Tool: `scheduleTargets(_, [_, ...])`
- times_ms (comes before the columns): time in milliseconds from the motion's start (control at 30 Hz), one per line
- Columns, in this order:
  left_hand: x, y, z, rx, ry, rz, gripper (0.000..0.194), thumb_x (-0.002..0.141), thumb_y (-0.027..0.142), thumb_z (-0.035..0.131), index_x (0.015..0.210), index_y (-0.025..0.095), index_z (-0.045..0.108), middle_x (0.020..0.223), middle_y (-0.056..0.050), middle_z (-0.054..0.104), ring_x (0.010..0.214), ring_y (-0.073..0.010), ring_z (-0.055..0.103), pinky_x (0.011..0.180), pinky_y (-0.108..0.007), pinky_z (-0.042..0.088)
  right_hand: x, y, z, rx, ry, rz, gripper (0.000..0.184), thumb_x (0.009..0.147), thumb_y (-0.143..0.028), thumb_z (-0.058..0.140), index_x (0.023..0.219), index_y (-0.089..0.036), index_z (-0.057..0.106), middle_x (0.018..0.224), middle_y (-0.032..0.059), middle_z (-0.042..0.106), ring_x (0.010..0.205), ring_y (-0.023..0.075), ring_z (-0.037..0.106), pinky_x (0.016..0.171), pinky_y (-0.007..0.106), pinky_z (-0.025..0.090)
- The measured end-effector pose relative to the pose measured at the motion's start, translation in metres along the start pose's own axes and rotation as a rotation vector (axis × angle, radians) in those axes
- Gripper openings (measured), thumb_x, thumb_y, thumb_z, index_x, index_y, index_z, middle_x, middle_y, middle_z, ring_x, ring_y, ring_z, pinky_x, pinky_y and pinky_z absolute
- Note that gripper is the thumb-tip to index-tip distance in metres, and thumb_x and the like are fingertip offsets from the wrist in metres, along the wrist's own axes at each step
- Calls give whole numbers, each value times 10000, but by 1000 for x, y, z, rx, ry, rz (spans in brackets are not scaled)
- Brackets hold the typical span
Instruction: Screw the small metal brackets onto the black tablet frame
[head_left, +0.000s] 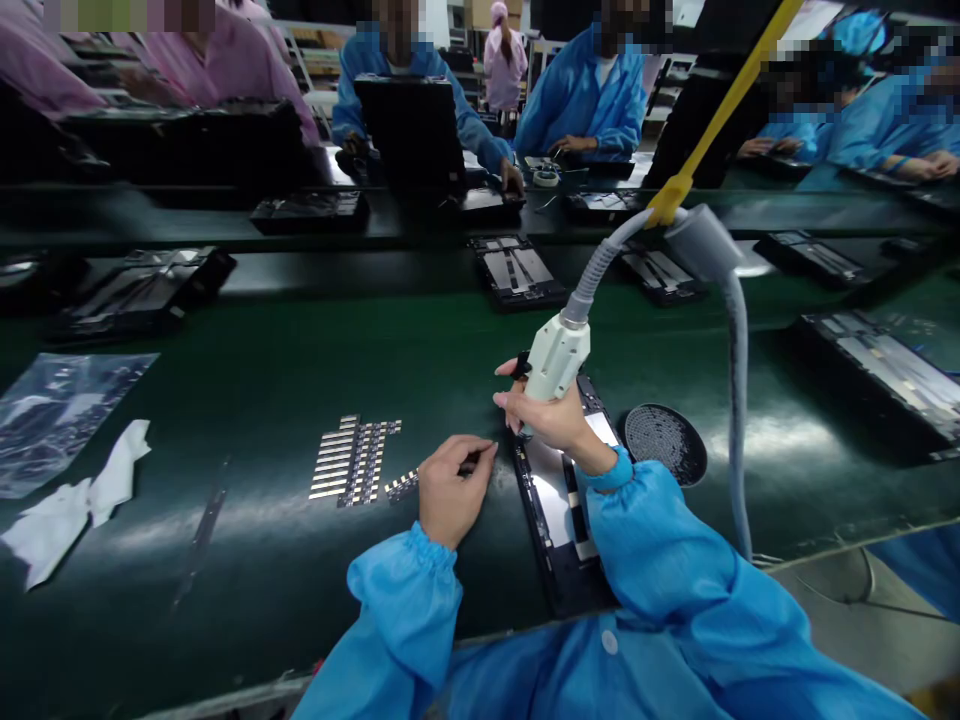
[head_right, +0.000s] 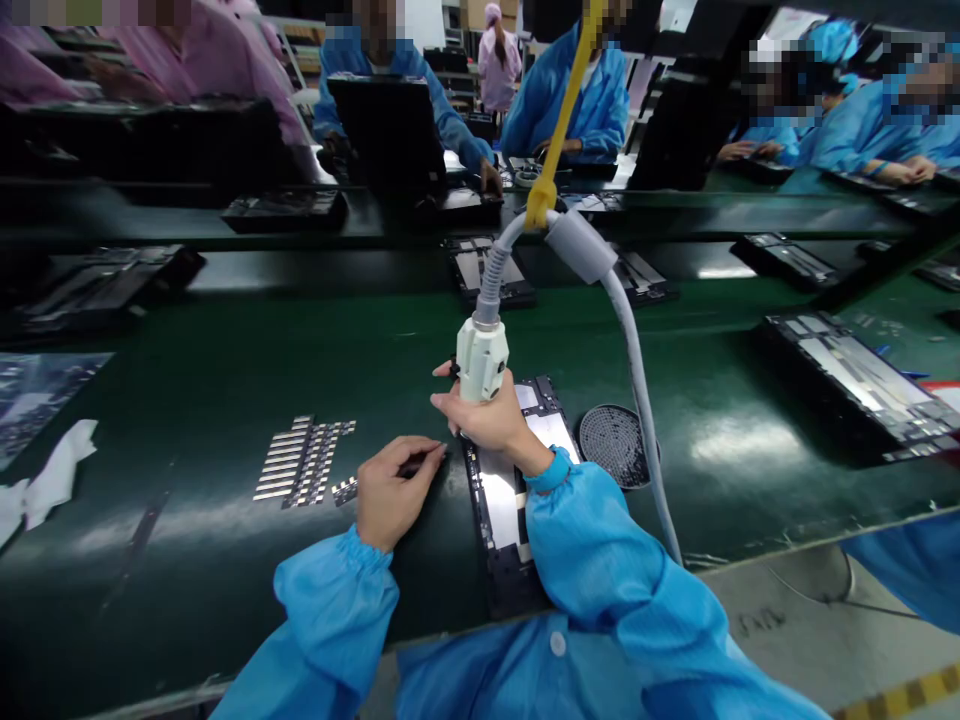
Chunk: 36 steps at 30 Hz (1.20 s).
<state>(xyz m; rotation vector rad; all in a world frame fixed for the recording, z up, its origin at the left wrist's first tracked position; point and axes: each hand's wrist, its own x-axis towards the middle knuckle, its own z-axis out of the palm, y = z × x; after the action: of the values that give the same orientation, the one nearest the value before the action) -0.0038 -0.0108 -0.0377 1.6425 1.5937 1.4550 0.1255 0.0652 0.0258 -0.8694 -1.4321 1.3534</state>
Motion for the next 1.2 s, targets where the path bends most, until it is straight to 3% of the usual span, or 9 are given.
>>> scheduleTargets(200, [-2,-4,0,-55,36,-125,83,742,220,655,756,174,723,797,-23,731,683,-142,689,649,-229,573,-1,1,1,-1,-15,12,268,699,-249,691,917,-167,559,452,-67,514,386,113,492,456,266,445])
scheduleTargets(500, [-1,-1,-4,-109,37,-189,273,851,341,584,1002,136,683,698,-25,678,573,-121,651,591,-225,549,-6,7,3,-64,-36,16,229,709,-272,694,866,-161,571,502,-51,523,422,101,496,463,249,433])
scheduleTargets(667, [-2,-5,-2,-172,44,-221,240,862,309,557,977,137,678,736,-33,677,610,-124,658,621,-239,566,-10,7,7,-133,-23,-32,161,710,-259,664,779,-177,544,525,-39,511,463,106,502,462,248,431])
scheduleTargets(833, [0,-10,-5,-125,14,-59,242,842,151,462,880,149,701,930,-69,705,750,-144,689,705,-271,587,-9,10,7,-124,-28,-41,161,719,-238,651,829,-168,557,510,-48,505,432,99,480,450,248,427])
scheduleTargets(1000, [-9,-1,-1,109,-45,160,318,840,79,415,974,156,693,1012,-69,706,949,-165,672,870,-319,565,-12,-16,0,-22,-5,-90,233,717,-223,660,914,-166,550,495,-65,507,414,96,488,462,243,443])
scheduleTargets(1133, [-24,13,13,225,-247,397,353,839,74,437,1114,141,648,1137,-105,669,1061,-187,633,932,-340,539,-23,-41,-21,-3,57,-196,255,756,-218,664,975,-181,539,498,-66,517,425,103,508,474,246,459])
scheduleTargets(1200, [-29,23,16,285,-291,448,333,846,97,460,1123,135,640,1123,-118,672,1038,-204,638,901,-363,554,-34,-47,-41,-35,77,-196,268,772,-226,681,1001,-193,544,521,-56,527,427,110,514,449,247,447])
